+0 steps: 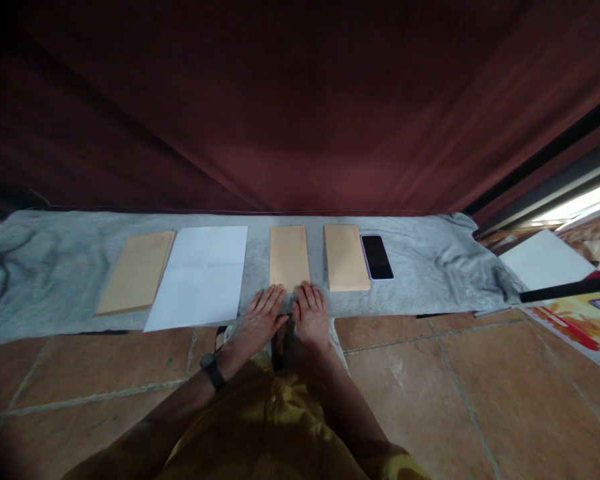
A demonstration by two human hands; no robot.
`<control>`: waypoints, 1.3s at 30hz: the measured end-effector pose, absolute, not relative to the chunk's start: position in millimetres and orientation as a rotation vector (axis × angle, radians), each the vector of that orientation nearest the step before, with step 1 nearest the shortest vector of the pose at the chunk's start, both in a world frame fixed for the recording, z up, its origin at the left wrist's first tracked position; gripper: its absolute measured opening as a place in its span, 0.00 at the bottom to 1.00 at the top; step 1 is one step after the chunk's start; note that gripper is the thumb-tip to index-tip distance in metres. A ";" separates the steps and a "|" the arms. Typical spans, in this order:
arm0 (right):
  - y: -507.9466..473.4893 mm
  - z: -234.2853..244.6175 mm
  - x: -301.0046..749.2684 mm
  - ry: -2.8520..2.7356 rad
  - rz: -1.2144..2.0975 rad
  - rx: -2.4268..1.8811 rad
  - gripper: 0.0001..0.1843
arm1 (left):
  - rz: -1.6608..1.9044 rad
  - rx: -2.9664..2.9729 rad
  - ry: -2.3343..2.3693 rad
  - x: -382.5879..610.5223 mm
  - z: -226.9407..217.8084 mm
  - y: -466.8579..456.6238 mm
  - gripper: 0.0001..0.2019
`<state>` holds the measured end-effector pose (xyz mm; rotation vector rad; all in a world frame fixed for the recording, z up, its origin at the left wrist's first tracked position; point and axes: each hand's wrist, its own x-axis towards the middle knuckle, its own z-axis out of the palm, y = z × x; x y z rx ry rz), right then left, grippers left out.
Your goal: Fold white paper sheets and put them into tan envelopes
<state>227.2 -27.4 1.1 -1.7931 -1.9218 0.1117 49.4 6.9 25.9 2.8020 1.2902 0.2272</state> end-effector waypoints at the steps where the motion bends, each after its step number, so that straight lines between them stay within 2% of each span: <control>1: -27.3 0.1 228.7 -1.872 0.098 -1.818 0.25 | 0.232 2.796 1.303 49.1 25.5 7.3 0.28; 8: -14.5 2.1 228.2 -1.560 0.063 -1.966 0.21 | 0.206 2.813 1.381 58.0 34.1 23.5 0.21; 12: -3.7 5.9 224.8 -1.427 0.102 -1.956 0.15 | 0.042 2.841 1.367 68.3 47.9 35.7 0.22; 17: 5.6 8.9 229.9 -1.192 0.396 -1.846 0.11 | -0.048 2.809 1.404 78.8 61.6 38.7 0.21; 22: 12.0 21.4 222.9 -0.870 0.806 -1.559 0.13 | -0.060 2.687 1.514 83.6 73.5 38.8 0.21; 26: 12.3 41.7 206.0 -0.886 0.911 -1.384 0.17 | -0.029 2.534 1.594 84.7 85.6 43.4 0.22; 31: 6.1 50.8 197.8 -0.930 0.932 -1.377 0.25 | 0.169 2.316 1.738 81.4 94.5 49.7 0.17; 35: 0.2 36.0 198.2 -0.723 1.069 -1.409 0.23 | 0.488 2.011 1.828 75.1 92.2 54.8 0.13; 39: -4.1 27.9 193.6 -0.430 1.284 -1.331 0.23 | 0.864 1.476 1.655 74.1 83.3 57.2 0.09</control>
